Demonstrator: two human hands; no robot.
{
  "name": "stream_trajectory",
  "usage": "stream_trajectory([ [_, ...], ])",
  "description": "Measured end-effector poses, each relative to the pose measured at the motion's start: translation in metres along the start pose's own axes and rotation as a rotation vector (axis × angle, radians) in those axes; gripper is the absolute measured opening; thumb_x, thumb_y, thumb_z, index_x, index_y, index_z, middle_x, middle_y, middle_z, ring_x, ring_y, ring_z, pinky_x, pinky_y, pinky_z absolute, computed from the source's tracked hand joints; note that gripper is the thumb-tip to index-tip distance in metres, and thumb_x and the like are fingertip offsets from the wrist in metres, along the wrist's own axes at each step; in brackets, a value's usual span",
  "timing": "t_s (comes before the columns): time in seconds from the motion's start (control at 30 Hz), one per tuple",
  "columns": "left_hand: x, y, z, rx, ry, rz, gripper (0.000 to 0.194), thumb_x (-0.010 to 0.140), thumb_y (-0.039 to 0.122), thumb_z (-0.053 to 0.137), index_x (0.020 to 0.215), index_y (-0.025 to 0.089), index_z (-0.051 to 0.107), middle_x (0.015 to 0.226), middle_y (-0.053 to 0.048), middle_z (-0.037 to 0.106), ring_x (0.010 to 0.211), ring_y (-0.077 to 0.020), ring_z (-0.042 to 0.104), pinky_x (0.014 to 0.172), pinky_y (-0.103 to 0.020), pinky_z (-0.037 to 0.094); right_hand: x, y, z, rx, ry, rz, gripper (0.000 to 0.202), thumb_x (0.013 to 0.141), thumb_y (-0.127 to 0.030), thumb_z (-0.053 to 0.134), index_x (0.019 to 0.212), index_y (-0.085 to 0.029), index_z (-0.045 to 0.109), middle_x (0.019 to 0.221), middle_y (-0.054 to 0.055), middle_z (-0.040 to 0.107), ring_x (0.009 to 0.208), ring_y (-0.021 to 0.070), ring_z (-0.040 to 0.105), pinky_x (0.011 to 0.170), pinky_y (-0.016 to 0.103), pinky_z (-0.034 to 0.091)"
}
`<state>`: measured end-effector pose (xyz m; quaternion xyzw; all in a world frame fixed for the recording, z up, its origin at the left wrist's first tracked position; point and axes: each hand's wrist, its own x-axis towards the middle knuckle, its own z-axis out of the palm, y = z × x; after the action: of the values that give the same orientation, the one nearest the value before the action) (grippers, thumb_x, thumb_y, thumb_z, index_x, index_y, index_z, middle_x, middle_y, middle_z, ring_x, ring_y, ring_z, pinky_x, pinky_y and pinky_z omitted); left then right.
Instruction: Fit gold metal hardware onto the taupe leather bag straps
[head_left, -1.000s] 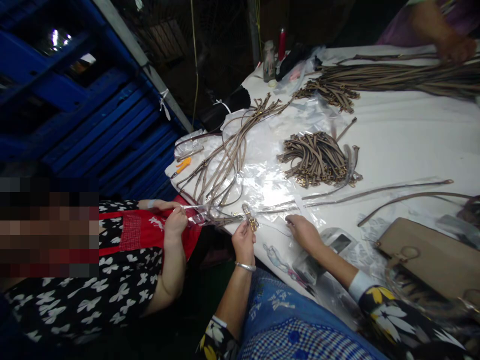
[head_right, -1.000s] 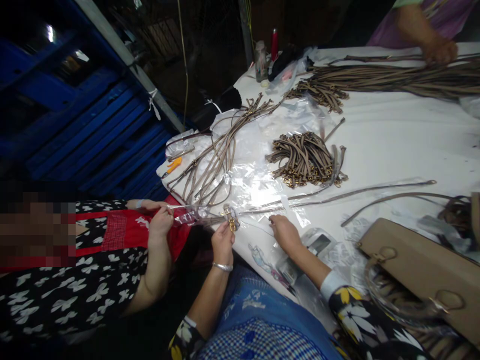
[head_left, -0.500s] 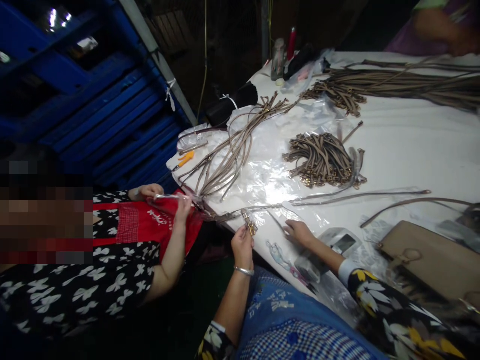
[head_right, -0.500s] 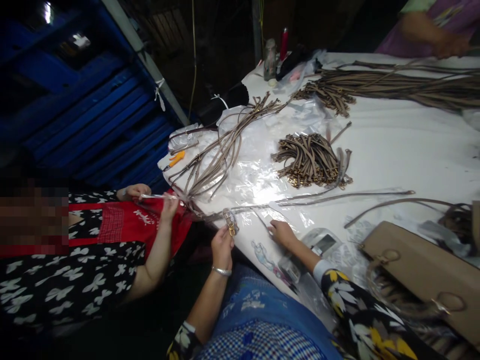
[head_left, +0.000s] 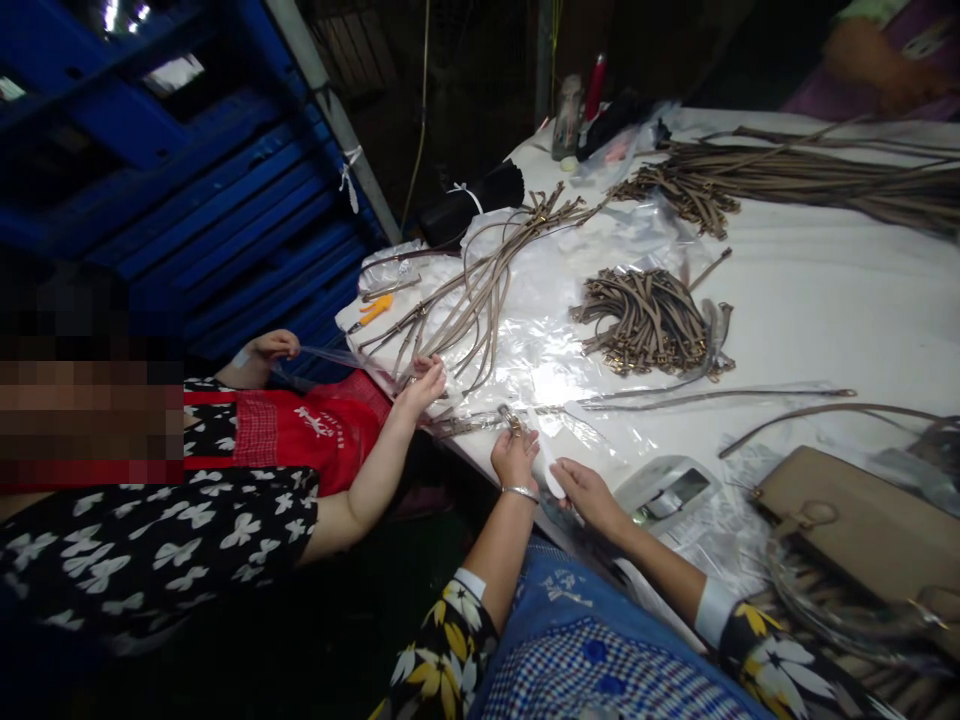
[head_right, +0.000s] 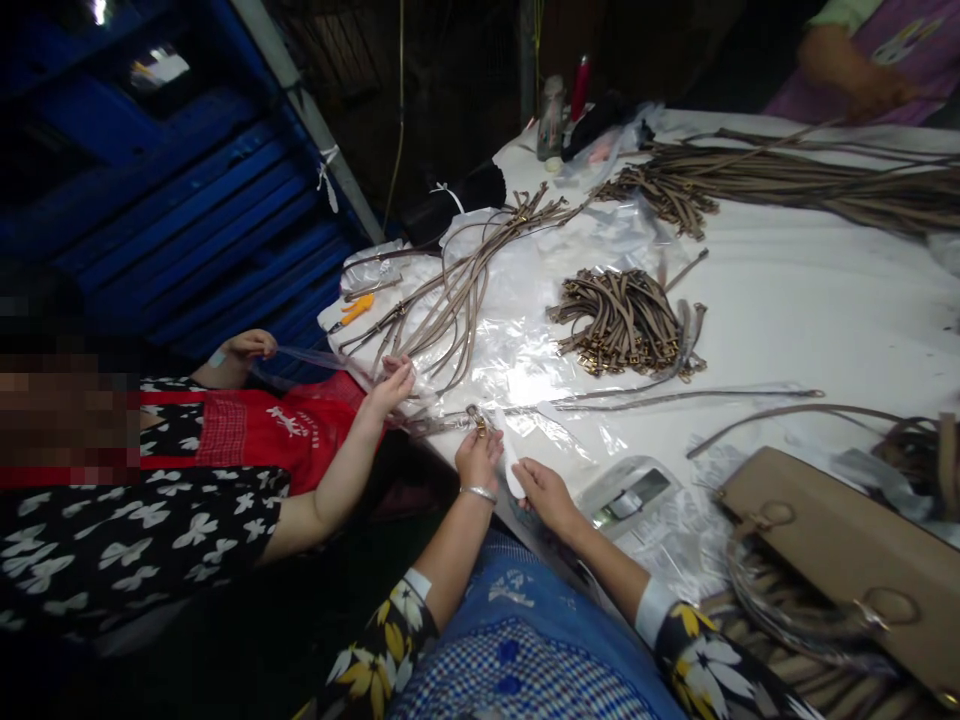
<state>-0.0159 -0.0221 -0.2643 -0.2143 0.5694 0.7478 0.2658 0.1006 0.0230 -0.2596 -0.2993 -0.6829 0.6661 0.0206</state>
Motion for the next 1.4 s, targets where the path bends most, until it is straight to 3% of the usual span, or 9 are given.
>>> stream_trajectory([
  [0.27, 0.012, -0.016, 0.014, -0.004, 0.062, 0.029, 0.025, 0.076, 0.029, 0.074, 0.088, 0.013, 0.06, 0.086, -0.007, 0.066, 0.07, -0.0138, 0.069, 0.057, -0.019, 0.049, -0.005, 0.009, -0.016, 0.036, -0.017, -0.064, 0.042, 0.09, -0.057, 0.046, 0.069, -0.02, 0.053, 0.06, -0.005, 0.048, 0.059, 0.0138, 0.045, 0.058, 0.025, 0.038],
  [0.53, 0.032, -0.012, 0.025, 0.042, 0.097, 0.091, 0.029, 0.073, 0.033, 0.074, 0.091, 0.014, 0.062, 0.077, -0.004, 0.067, 0.067, -0.014, 0.067, 0.054, -0.019, 0.045, -0.008, 0.021, -0.014, 0.07, -0.035, -0.085, 0.042, 0.089, -0.054, 0.049, 0.065, -0.02, 0.051, 0.06, -0.005, 0.042, 0.061, 0.0138, 0.041, 0.059, 0.025, 0.034],
  [0.63, 0.031, -0.011, 0.031, 0.076, 0.087, 0.122, 0.032, 0.072, 0.035, 0.074, 0.092, 0.014, 0.063, 0.07, -0.002, 0.066, 0.06, -0.0126, 0.064, 0.051, -0.018, 0.041, -0.006, 0.019, -0.011, 0.118, 0.001, -0.093, 0.036, 0.088, -0.051, 0.053, 0.071, -0.02, 0.056, 0.064, -0.005, 0.047, 0.064, 0.0139, 0.044, 0.063, 0.025, 0.038],
  [0.77, 0.025, -0.009, 0.043, 0.104, 0.016, 0.165, 0.034, 0.069, 0.035, 0.075, 0.093, 0.013, 0.064, 0.068, -0.001, 0.066, 0.057, -0.0114, 0.061, 0.049, -0.018, 0.038, 0.009, 0.016, -0.01, 0.215, 0.08, -0.09, 0.031, 0.084, -0.049, 0.06, 0.093, -0.02, 0.061, 0.072, -0.003, 0.058, 0.068, 0.0149, 0.054, 0.066, 0.027, 0.045],
  [0.93, 0.017, -0.003, 0.059, 0.071, -0.081, 0.163, 0.033, 0.065, 0.034, 0.079, 0.086, 0.013, 0.065, 0.067, 0.0, 0.062, 0.058, -0.01, 0.059, 0.054, -0.019, 0.042, 0.032, 0.009, -0.021, 0.266, 0.107, -0.099, 0.036, 0.084, -0.048, 0.059, 0.103, -0.019, 0.067, 0.086, 0.002, 0.068, 0.07, 0.0172, 0.061, 0.067, 0.03, 0.05],
  [1.03, 0.013, 0.001, 0.065, 0.045, -0.129, 0.141, 0.033, 0.062, 0.033, 0.081, 0.082, 0.013, 0.062, 0.062, 0.003, 0.057, 0.05, -0.0054, 0.05, 0.045, -0.015, 0.035, 0.038, 0.002, -0.029, 0.247, 0.07, -0.126, 0.03, 0.085, -0.044, 0.058, 0.099, -0.02, 0.071, 0.089, 0.001, 0.07, 0.079, 0.019, 0.063, 0.076, 0.032, 0.05],
  [1.17, 0.009, 0.01, 0.068, 0.026, -0.197, 0.111, 0.037, 0.06, 0.032, 0.083, 0.077, 0.014, 0.057, 0.053, 0.009, 0.044, 0.04, -0.0013, 0.034, 0.037, -0.013, 0.02, 0.035, -0.005, -0.036, 0.233, 0.084, -0.119, 0.02, 0.08, -0.038, 0.066, 0.087, -0.021, 0.073, 0.084, 0.0, 0.07, 0.085, 0.0215, 0.063, 0.086, 0.035, 0.047],
  [1.3, 0.003, 0.027, 0.07, 0.025, -0.292, 0.106, 0.04, 0.061, 0.035, 0.084, 0.074, 0.016, 0.052, 0.05, 0.012, 0.035, 0.037, -0.0003, 0.027, 0.034, -0.012, 0.017, 0.02, -0.011, -0.034, 0.295, 0.237, -0.064, 0.033, 0.076, -0.038, 0.072, 0.106, -0.024, 0.067, 0.107, 0.006, 0.068, 0.109, 0.0246, 0.056, 0.1, 0.039, 0.039],
  [1.4, -0.009, 0.038, 0.072, 0.029, -0.364, 0.122, 0.04, 0.063, 0.035, 0.084, 0.074, 0.017, 0.049, 0.05, 0.013, 0.032, 0.037, -0.0003, 0.026, 0.033, -0.011, 0.017, 0.01, -0.022, -0.026, 0.407, 0.214, 0.016, 0.04, 0.088, -0.056, 0.053, 0.09, -0.019, 0.067, 0.081, 0.008, 0.07, 0.087, 0.0237, 0.064, 0.083, 0.04, 0.051],
])
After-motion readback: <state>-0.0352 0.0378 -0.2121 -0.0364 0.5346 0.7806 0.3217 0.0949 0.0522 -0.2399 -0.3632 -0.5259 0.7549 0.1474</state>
